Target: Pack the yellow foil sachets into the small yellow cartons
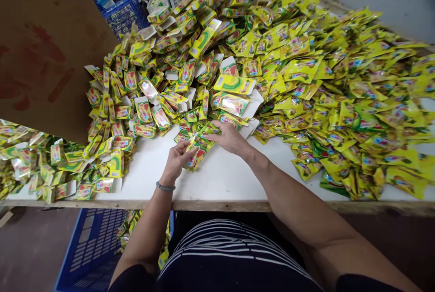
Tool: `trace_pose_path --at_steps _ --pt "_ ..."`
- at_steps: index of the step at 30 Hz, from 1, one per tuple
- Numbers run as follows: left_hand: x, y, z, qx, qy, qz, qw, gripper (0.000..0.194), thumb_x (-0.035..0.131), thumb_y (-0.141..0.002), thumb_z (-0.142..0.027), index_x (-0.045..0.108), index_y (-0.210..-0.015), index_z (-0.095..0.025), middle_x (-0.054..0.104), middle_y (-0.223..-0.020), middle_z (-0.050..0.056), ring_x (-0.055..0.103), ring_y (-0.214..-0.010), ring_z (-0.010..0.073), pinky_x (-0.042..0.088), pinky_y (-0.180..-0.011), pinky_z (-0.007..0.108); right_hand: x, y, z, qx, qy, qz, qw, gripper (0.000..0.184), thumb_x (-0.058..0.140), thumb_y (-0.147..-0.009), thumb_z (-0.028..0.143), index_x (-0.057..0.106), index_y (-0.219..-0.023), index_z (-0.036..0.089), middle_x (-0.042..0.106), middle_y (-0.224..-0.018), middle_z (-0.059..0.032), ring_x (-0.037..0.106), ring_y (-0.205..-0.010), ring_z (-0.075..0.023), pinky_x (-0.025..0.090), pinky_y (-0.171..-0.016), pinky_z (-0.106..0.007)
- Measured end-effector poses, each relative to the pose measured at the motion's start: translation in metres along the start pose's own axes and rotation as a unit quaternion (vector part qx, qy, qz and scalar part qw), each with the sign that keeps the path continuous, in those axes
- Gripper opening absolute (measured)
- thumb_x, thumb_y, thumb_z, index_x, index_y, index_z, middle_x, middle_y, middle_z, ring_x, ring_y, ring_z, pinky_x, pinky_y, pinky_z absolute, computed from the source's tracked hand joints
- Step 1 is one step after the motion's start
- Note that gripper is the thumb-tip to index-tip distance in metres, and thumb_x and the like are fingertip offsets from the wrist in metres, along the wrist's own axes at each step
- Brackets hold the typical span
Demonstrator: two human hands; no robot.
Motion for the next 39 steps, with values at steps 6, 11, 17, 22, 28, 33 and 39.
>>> trace_pose_path --at_steps 6,11,17,22,28,33,39 --pt "0.003 -0.005 0.008 0.005 0.016 -0.014 1.000 0.044 0.089 -0.066 -0.034 0.072 -0.102 -0.015 0.078 -0.089 0.006 0.073 -0.074 0.0199 0.059 -0.070 0.031 0.011 -0.001 -0.008 -0.041 0.092 -0.031 0.994 0.030 0.075 -0.078 0.042 0.055 -0.070 0.022 0.060 -0.079 -0.0015 0.053 -0.078 -0.0198 0.040 -0.072 -0.032" --pt "0.002 -0.005 0.007 0.020 0.031 -0.039 0.999 0.040 0.088 -0.067 -0.033 0.074 -0.100 -0.016 0.078 -0.087 0.005 0.073 -0.074 0.0175 0.058 -0.072 0.029 0.008 0.000 -0.006 -0.085 0.132 -0.043 0.987 0.038 0.064 -0.091 0.042 0.050 -0.062 0.022 0.058 -0.081 -0.0050 0.051 -0.081 -0.0214 0.041 -0.080 -0.037" --pt "0.001 -0.001 0.008 0.015 0.017 -0.024 0.999 0.039 0.088 -0.068 -0.034 0.075 -0.101 -0.016 0.078 -0.086 0.005 0.073 -0.073 0.0180 0.057 -0.069 0.028 0.012 0.002 -0.009 -0.102 0.140 -0.009 0.985 0.028 0.077 -0.081 0.043 0.065 -0.066 0.023 0.062 -0.090 -0.0067 0.051 -0.093 -0.0258 0.042 -0.089 -0.043" --pt "0.006 -0.002 0.005 0.011 0.058 -0.028 0.998 0.037 0.088 -0.067 -0.036 0.076 -0.095 -0.016 0.077 -0.082 0.004 0.072 -0.070 0.0173 0.058 -0.070 0.029 0.011 0.002 -0.006 -0.095 0.109 -0.094 0.985 0.016 0.074 -0.085 0.038 0.072 -0.073 0.026 0.065 -0.093 -0.0046 0.056 -0.095 -0.0244 0.040 -0.098 -0.047" --pt "0.007 -0.002 0.006 0.018 0.062 -0.032 0.997 0.043 0.087 -0.067 -0.041 0.075 -0.099 -0.016 0.077 -0.087 0.006 0.073 -0.077 0.0204 0.058 -0.074 0.032 0.026 0.009 0.000 -0.108 0.104 -0.070 0.986 0.025 0.067 -0.091 0.033 0.073 -0.068 0.026 0.067 -0.097 -0.0059 0.055 -0.103 -0.0256 0.038 -0.101 -0.048" --pt "0.007 0.000 0.007 0.028 0.062 -0.043 0.997 0.050 0.087 -0.066 -0.045 0.069 -0.103 -0.018 0.075 -0.083 0.003 0.072 -0.076 0.0202 0.057 -0.072 0.032 0.040 0.013 -0.001 -0.091 0.094 -0.040 0.991 0.029 0.067 -0.090 0.038 0.073 -0.066 0.025 0.066 -0.106 -0.0090 0.049 -0.113 -0.0294 0.039 -0.103 -0.049" --pt "0.008 0.000 0.003 0.070 0.083 -0.075 0.991 0.051 0.084 -0.071 -0.044 0.058 -0.111 -0.024 0.072 -0.083 -0.001 0.068 -0.067 0.0135 0.052 -0.063 0.025 0.037 0.013 0.004 -0.093 0.036 -0.033 0.994 0.029 0.060 -0.095 0.046 0.075 -0.085 0.024 0.069 -0.102 -0.0081 0.057 -0.104 -0.0249 0.043 -0.098 -0.044"
Point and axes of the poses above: each hand's wrist, its own y-axis away from the middle knuckle, its own x-axis out of the palm, z = x × y, the point moved 2 cm from there along -y, towards the middle knuckle
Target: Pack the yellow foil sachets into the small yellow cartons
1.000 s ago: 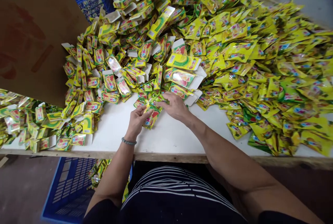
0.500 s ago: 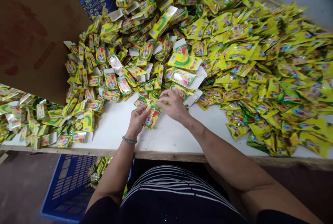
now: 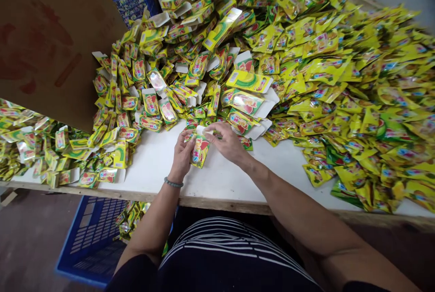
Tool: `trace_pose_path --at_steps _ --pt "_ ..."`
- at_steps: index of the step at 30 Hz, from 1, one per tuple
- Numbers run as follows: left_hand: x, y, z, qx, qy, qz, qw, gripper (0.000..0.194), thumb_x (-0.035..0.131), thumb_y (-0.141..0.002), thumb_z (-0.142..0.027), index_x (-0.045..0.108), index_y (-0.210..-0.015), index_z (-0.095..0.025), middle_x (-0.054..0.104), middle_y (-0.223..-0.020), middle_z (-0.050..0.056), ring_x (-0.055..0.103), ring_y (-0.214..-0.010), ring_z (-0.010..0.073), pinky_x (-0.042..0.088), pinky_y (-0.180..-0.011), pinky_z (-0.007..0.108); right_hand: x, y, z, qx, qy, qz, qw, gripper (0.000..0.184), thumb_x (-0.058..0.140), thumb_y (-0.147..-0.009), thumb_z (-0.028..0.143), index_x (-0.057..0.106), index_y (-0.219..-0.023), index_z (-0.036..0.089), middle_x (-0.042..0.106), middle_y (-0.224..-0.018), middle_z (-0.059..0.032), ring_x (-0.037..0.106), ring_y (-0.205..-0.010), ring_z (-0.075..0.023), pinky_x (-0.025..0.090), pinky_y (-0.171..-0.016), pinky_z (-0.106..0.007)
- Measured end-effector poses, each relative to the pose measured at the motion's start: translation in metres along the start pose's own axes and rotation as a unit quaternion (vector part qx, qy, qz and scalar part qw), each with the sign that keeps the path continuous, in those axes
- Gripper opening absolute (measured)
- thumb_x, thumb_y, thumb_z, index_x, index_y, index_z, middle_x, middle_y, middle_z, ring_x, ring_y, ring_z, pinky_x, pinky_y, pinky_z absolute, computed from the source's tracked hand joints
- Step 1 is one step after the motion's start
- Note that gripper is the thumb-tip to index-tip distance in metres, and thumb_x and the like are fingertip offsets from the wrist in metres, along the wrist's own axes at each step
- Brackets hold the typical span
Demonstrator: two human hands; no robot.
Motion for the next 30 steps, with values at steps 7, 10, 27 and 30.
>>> trace_pose_path --at_steps 7,10,27,30 --pt "-0.004 0.005 0.002 0.017 -0.016 0.017 1.000 0.046 0.077 -0.080 -0.046 0.057 -0.115 -0.024 0.071 -0.090 0.000 0.067 -0.070 0.0132 0.051 -0.065 0.025 0.004 0.001 0.004 0.031 -0.045 0.071 0.996 0.041 0.068 -0.085 0.058 0.073 -0.080 0.018 0.065 -0.074 -0.0027 0.055 -0.066 -0.0145 0.042 -0.065 -0.029" --pt "-0.004 0.005 0.001 0.040 -0.016 0.027 0.999 0.045 0.081 -0.077 -0.041 0.061 -0.113 -0.024 0.071 -0.092 0.000 0.067 -0.075 0.0128 0.052 -0.069 0.024 0.005 0.003 0.002 0.050 -0.102 0.067 0.991 0.043 0.071 -0.081 0.060 0.072 -0.093 0.019 0.065 -0.075 -0.0013 0.055 -0.064 -0.0138 0.044 -0.062 -0.027" --pt "-0.004 0.007 -0.007 0.006 0.017 0.023 1.000 0.042 0.084 -0.072 -0.039 0.058 -0.100 -0.022 0.066 -0.079 -0.003 0.061 -0.064 0.0097 0.048 -0.061 0.021 0.012 0.013 0.012 0.042 -0.062 0.004 0.997 0.027 0.054 -0.095 0.032 0.071 -0.114 0.021 0.075 -0.084 -0.0038 0.067 -0.073 -0.0185 0.053 -0.068 -0.030" --pt "-0.005 0.007 -0.008 0.011 0.025 0.000 1.000 0.052 0.088 -0.067 -0.034 0.054 -0.105 -0.023 0.069 -0.078 -0.004 0.064 -0.065 0.0107 0.050 -0.064 0.022 0.007 0.012 0.014 0.032 -0.058 0.029 0.997 0.030 0.058 -0.092 0.030 0.073 -0.117 0.024 0.078 -0.102 -0.0060 0.070 -0.091 -0.0217 0.054 -0.083 -0.035"
Point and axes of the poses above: each hand's wrist, its own y-axis away from the middle knuckle, its own x-axis out of the palm, z = x × y, the point moved 2 cm from there along -y, towards the middle knuckle
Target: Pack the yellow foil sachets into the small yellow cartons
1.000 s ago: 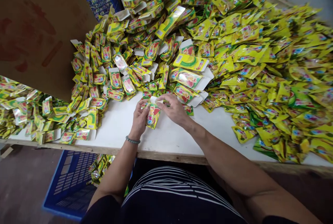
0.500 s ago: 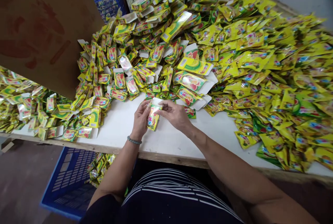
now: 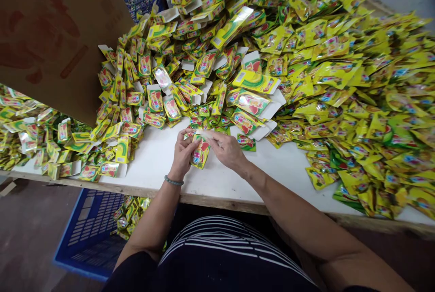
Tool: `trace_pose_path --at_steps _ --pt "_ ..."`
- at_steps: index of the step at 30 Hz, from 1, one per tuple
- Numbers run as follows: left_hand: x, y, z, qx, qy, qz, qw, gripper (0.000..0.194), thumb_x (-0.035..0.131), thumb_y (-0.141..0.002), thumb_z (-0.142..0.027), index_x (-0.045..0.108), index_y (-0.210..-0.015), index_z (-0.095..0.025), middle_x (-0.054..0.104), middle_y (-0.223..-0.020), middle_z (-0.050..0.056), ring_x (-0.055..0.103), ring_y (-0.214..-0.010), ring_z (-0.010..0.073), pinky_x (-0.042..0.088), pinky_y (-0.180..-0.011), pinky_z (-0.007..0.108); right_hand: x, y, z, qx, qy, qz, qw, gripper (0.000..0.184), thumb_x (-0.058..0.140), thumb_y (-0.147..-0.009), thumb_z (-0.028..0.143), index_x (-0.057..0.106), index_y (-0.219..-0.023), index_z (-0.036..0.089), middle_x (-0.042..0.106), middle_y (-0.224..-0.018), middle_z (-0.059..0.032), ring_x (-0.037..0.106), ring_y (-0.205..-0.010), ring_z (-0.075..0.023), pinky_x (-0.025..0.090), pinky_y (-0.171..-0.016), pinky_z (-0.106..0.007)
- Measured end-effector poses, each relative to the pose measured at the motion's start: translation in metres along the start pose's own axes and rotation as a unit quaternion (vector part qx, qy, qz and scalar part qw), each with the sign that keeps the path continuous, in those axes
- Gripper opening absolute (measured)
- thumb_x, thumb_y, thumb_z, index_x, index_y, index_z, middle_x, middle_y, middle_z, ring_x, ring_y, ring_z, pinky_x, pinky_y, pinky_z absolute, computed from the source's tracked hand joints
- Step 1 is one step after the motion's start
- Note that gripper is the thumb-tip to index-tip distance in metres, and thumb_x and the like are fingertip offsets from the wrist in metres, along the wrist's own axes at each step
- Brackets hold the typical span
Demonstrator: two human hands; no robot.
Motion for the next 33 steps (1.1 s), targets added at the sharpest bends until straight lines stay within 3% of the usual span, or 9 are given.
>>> trace_pose_path --at_steps 3,8,16,23,30,33 --pt "-0.004 0.000 0.000 -0.003 -0.009 -0.024 1.000 0.052 0.090 -0.063 -0.032 0.055 -0.101 -0.021 0.067 -0.068 -0.005 0.062 -0.057 0.0103 0.050 -0.059 0.022 -0.004 -0.001 0.002 0.000 -0.022 0.032 0.999 0.025 0.059 -0.093 0.037 0.080 -0.098 0.024 0.078 -0.103 -0.0057 0.070 -0.097 -0.0227 0.053 -0.086 -0.035" --pt "-0.007 -0.001 0.002 0.002 -0.020 -0.029 0.999 0.047 0.091 -0.060 -0.030 0.063 -0.096 -0.018 0.069 -0.067 -0.003 0.063 -0.056 0.0103 0.051 -0.058 0.021 -0.003 -0.003 -0.001 0.055 -0.079 0.013 0.995 0.020 0.070 -0.082 0.037 0.080 -0.090 0.020 0.077 -0.085 -0.0044 0.067 -0.074 -0.0183 0.051 -0.067 -0.031" --pt "-0.008 -0.001 0.003 0.004 -0.056 0.007 0.998 0.039 0.089 -0.066 -0.029 0.071 -0.098 -0.016 0.073 -0.074 0.001 0.067 -0.063 0.0106 0.053 -0.061 0.021 -0.006 -0.005 -0.022 0.163 -0.236 0.022 0.958 0.024 0.077 -0.072 0.039 0.081 -0.087 0.020 0.078 -0.083 -0.0035 0.068 -0.076 -0.0175 0.053 -0.077 -0.034" --pt "-0.011 0.001 0.003 0.006 -0.047 -0.002 0.999 0.039 0.089 -0.066 -0.030 0.072 -0.098 -0.016 0.072 -0.071 0.000 0.065 -0.060 0.0103 0.052 -0.059 0.021 -0.018 -0.005 -0.011 0.103 -0.124 0.088 0.983 0.021 0.071 -0.079 0.032 0.082 -0.094 0.023 0.080 -0.092 -0.0041 0.072 -0.083 -0.0207 0.056 -0.079 -0.035" --pt "-0.009 0.003 0.001 0.004 -0.068 0.007 0.998 0.040 0.089 -0.066 -0.032 0.073 -0.098 -0.015 0.071 -0.072 0.001 0.065 -0.062 0.0109 0.052 -0.061 0.022 -0.025 -0.004 -0.008 0.077 -0.030 0.072 0.994 0.019 0.068 -0.080 0.029 0.082 -0.091 0.024 0.080 -0.084 -0.0032 0.071 -0.071 -0.0196 0.055 -0.066 -0.031" --pt "-0.009 0.005 0.001 0.004 -0.069 0.007 0.998 0.040 0.088 -0.066 -0.031 0.074 -0.100 -0.016 0.071 -0.071 0.001 0.064 -0.061 0.0104 0.051 -0.059 0.021 -0.025 -0.004 -0.011 0.076 -0.040 0.096 0.992 0.020 0.069 -0.079 0.029 0.082 -0.092 0.024 0.080 -0.084 -0.0031 0.070 -0.071 -0.0184 0.054 -0.064 -0.030"
Point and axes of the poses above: each hand's wrist, its own y-axis away from the middle knuckle, its own x-axis out of the palm, z = x × y, the point moved 2 cm from there along -y, towards the middle knuckle
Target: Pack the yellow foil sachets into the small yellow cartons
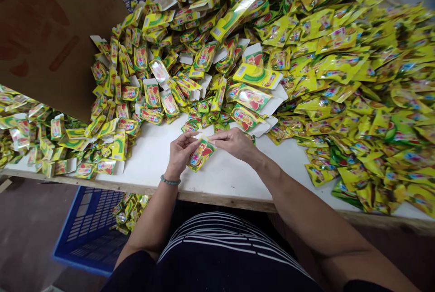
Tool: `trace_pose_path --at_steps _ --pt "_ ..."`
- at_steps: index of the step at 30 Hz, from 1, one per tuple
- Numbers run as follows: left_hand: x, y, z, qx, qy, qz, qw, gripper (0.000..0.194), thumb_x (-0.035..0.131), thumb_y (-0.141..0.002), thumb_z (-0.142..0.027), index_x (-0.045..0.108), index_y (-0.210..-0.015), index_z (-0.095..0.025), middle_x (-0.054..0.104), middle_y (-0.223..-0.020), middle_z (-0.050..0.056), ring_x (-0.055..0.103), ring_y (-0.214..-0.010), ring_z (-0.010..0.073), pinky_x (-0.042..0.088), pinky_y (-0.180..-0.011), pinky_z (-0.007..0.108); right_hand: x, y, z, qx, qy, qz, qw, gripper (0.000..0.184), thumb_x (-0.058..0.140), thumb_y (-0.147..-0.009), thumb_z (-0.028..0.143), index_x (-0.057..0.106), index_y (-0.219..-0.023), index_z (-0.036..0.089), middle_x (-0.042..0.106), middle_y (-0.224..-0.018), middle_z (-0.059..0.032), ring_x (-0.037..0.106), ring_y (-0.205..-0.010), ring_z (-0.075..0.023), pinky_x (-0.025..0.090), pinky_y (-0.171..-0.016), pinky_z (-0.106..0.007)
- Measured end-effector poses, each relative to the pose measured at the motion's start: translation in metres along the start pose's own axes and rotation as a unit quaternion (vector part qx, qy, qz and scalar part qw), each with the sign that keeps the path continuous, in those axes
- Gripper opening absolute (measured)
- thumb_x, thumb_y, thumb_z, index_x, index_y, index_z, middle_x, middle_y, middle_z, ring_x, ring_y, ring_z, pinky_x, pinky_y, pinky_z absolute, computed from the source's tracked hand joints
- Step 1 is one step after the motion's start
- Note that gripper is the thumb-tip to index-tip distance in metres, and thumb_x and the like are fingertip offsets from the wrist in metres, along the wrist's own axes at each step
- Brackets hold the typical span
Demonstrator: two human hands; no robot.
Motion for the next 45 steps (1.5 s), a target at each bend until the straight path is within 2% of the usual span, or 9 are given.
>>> trace_pose_path --at_steps 8,15,20,25,30,34,38,42,45 --pt "0.003 0.000 -0.002 0.001 -0.001 0.022 1.000 0.036 0.088 -0.068 -0.031 0.075 -0.098 -0.015 0.073 -0.073 0.003 0.065 -0.062 0.0113 0.051 -0.060 0.021 0.007 -0.003 -0.005 0.025 -0.112 -0.010 0.993 0.023 0.073 -0.081 0.041 0.082 -0.095 0.025 0.080 -0.095 -0.0049 0.073 -0.087 -0.0216 0.058 -0.081 -0.036" --pt "0.005 0.000 0.002 -0.022 0.014 0.022 0.999 0.040 0.089 -0.066 -0.032 0.074 -0.099 -0.015 0.073 -0.072 0.002 0.066 -0.062 0.0120 0.052 -0.060 0.022 0.006 -0.001 0.000 -0.050 -0.007 -0.024 0.998 0.019 0.068 -0.084 0.033 0.082 -0.094 0.024 0.079 -0.093 -0.0061 0.072 -0.083 -0.0207 0.058 -0.079 -0.037" --pt "0.003 -0.005 0.004 0.004 0.033 -0.023 0.999 0.040 0.088 -0.066 -0.034 0.073 -0.099 -0.016 0.071 -0.072 0.001 0.065 -0.062 0.0114 0.052 -0.060 0.023 0.018 0.005 0.003 -0.048 -0.061 0.010 0.997 0.030 0.060 -0.091 0.036 0.077 -0.113 0.025 0.075 -0.117 -0.0067 0.068 -0.109 -0.0233 0.054 -0.098 -0.041" --pt "0.004 -0.006 0.008 0.011 0.049 -0.040 0.998 0.042 0.087 -0.068 -0.034 0.071 -0.103 -0.018 0.068 -0.070 -0.001 0.060 -0.058 0.0098 0.049 -0.057 0.022 0.048 0.017 0.005 -0.052 0.013 -0.112 0.992 0.040 0.059 -0.092 0.033 0.069 -0.129 0.022 0.070 -0.129 -0.0099 0.066 -0.115 -0.0254 0.054 -0.100 -0.041" --pt "-0.014 0.006 -0.014 0.000 -0.093 0.013 0.996 0.036 0.078 -0.077 -0.043 0.075 -0.104 -0.019 0.068 -0.073 0.000 0.056 -0.061 0.0123 0.044 -0.058 0.024 0.054 0.020 0.004 -0.133 0.104 -0.059 0.984 0.032 0.055 -0.096 0.029 0.073 -0.121 0.023 0.076 -0.115 -0.0090 0.070 -0.103 -0.0230 0.055 -0.094 -0.039" --pt "-0.072 0.040 -0.072 -0.060 -0.435 0.128 0.889 0.027 0.070 -0.081 -0.045 0.079 -0.094 -0.022 0.072 -0.075 0.003 0.057 -0.063 0.0164 0.039 -0.057 0.024 0.035 0.009 -0.006 -0.150 0.165 -0.046 0.974 0.028 0.051 -0.098 0.029 0.078 -0.100 0.023 0.078 -0.102 -0.0076 0.070 -0.095 -0.0226 0.053 -0.092 -0.039" --pt "-0.127 0.069 -0.117 -0.116 -0.611 0.062 0.780 0.028 0.074 -0.070 -0.045 0.078 -0.092 -0.029 0.071 -0.066 0.003 0.059 -0.058 0.0202 0.039 -0.057 0.028 0.024 -0.016 -0.018 -0.124 0.292 -0.092 0.944 0.036 0.041 -0.101 0.026 0.072 -0.117 0.017 0.073 -0.119 -0.0125 0.062 -0.111 -0.0269 0.045 -0.098 -0.044" --pt "-0.109 0.042 -0.102 -0.025 -0.605 -0.061 0.794 0.029 0.078 -0.069 -0.042 0.075 -0.091 -0.024 0.071 -0.074 0.006 0.060 -0.065 0.0234 0.040 -0.064 0.032 0.031 -0.028 -0.025 -0.110 0.424 -0.044 0.898 0.043 0.043 -0.098 0.018 0.058 -0.138 0.014 0.054 -0.148 -0.0150 0.035 -0.139 -0.0365 0.029 -0.106 -0.055" --pt "-0.068 -0.005 -0.066 0.018 -0.584 -0.133 0.801 0.017 0.074 -0.077 -0.036 0.070 -0.080 -0.020 0.062 -0.067 0.006 0.056 -0.066 0.0230 0.039 -0.069 0.032 0.033 -0.020 -0.025 -0.117 0.452 -0.016 0.884 0.033 0.044 -0.099 0.019 0.068 -0.121 0.020 0.065 -0.135 -0.0120 0.035 -0.138 -0.0350 0.022 -0.105 -0.056"
Point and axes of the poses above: each hand's wrist, its own y-axis away from the middle knuckle, its own x-axis out of the palm, z = x × y, the point moved 2 cm from there along -y, towards the middle knuckle
